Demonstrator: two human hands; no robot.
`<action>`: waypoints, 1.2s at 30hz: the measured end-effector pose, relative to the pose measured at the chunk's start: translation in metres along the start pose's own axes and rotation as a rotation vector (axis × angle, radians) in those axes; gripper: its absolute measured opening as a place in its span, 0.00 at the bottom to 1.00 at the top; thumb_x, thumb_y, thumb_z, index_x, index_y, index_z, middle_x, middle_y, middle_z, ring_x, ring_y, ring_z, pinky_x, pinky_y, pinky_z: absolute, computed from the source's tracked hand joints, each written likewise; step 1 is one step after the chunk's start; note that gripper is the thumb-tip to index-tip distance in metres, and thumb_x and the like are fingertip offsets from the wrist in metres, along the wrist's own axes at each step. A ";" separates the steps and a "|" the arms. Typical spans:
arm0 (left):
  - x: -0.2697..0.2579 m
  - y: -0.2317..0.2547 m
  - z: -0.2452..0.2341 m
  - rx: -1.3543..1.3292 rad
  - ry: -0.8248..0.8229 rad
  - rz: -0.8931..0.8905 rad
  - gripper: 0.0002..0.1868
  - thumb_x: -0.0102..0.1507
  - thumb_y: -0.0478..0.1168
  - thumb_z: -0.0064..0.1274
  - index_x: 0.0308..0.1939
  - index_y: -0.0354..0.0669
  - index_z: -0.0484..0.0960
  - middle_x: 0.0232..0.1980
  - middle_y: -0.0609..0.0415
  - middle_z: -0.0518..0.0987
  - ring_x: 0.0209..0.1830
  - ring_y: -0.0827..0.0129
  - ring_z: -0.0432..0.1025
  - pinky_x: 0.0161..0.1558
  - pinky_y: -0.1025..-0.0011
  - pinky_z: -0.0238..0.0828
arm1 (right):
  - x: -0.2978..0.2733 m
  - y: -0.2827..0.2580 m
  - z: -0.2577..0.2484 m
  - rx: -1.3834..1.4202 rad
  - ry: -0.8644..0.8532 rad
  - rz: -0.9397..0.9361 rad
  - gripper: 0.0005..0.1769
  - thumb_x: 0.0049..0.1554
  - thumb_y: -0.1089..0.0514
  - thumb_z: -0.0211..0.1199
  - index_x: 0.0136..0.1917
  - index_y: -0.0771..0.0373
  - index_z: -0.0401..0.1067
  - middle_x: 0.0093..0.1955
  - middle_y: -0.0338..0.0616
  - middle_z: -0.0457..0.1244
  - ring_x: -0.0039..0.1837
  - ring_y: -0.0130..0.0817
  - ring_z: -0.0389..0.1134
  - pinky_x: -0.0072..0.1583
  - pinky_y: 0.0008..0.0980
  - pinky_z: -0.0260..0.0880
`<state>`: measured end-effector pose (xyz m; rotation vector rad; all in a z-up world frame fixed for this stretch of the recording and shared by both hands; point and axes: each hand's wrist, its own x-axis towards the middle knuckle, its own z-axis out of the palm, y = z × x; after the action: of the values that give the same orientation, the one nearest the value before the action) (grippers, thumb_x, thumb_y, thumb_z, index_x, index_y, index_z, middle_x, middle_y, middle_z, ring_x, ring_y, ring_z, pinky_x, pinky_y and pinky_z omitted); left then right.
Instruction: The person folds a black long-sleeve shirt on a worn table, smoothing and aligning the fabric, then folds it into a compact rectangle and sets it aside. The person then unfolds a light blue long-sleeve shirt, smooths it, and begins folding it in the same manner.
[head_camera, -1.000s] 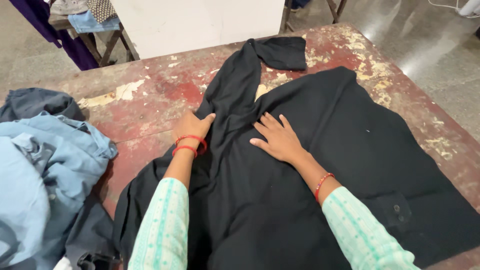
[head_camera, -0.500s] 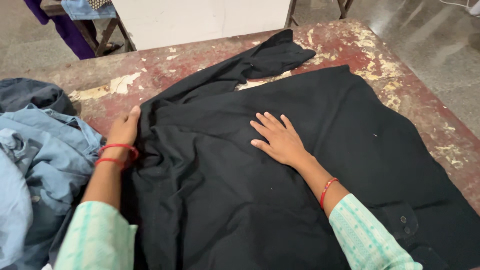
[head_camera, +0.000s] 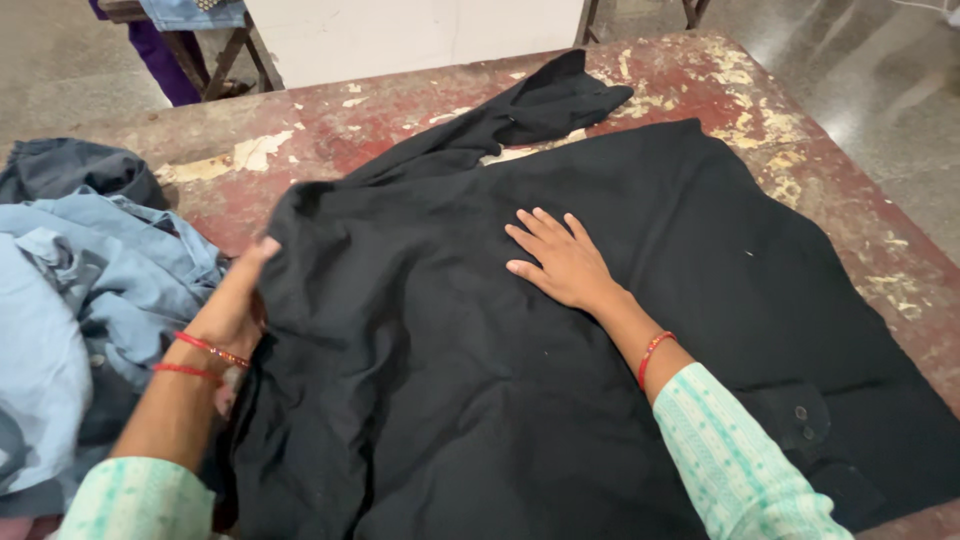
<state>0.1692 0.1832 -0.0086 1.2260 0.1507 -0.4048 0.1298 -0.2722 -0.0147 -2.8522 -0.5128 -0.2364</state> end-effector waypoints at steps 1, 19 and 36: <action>0.001 -0.001 -0.003 0.220 -0.043 -0.051 0.38 0.63 0.58 0.54 0.72 0.45 0.69 0.61 0.44 0.73 0.53 0.57 0.66 0.51 0.64 0.62 | -0.001 0.001 0.000 0.004 0.003 0.000 0.35 0.63 0.35 0.51 0.78 0.51 0.60 0.82 0.44 0.49 0.83 0.42 0.44 0.78 0.55 0.39; 0.022 0.045 0.001 1.680 0.253 0.182 0.39 0.60 0.60 0.59 0.66 0.37 0.73 0.62 0.35 0.78 0.62 0.42 0.73 0.60 0.53 0.69 | -0.002 -0.005 -0.004 -0.010 -0.002 -0.001 0.36 0.63 0.33 0.49 0.78 0.51 0.60 0.82 0.46 0.49 0.83 0.45 0.44 0.77 0.57 0.40; 0.147 0.010 0.183 1.397 0.415 0.732 0.18 0.66 0.46 0.51 0.59 0.48 0.81 0.60 0.49 0.80 0.62 0.50 0.72 0.60 0.54 0.69 | 0.081 0.109 -0.048 -0.007 0.140 0.008 0.22 0.62 0.50 0.59 0.65 0.61 0.73 0.65 0.48 0.66 0.68 0.48 0.66 0.66 0.44 0.65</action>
<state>0.2892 -0.0171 0.0143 2.5904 -0.2973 0.5291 0.2386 -0.3572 0.0258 -2.8173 -0.4728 -0.4329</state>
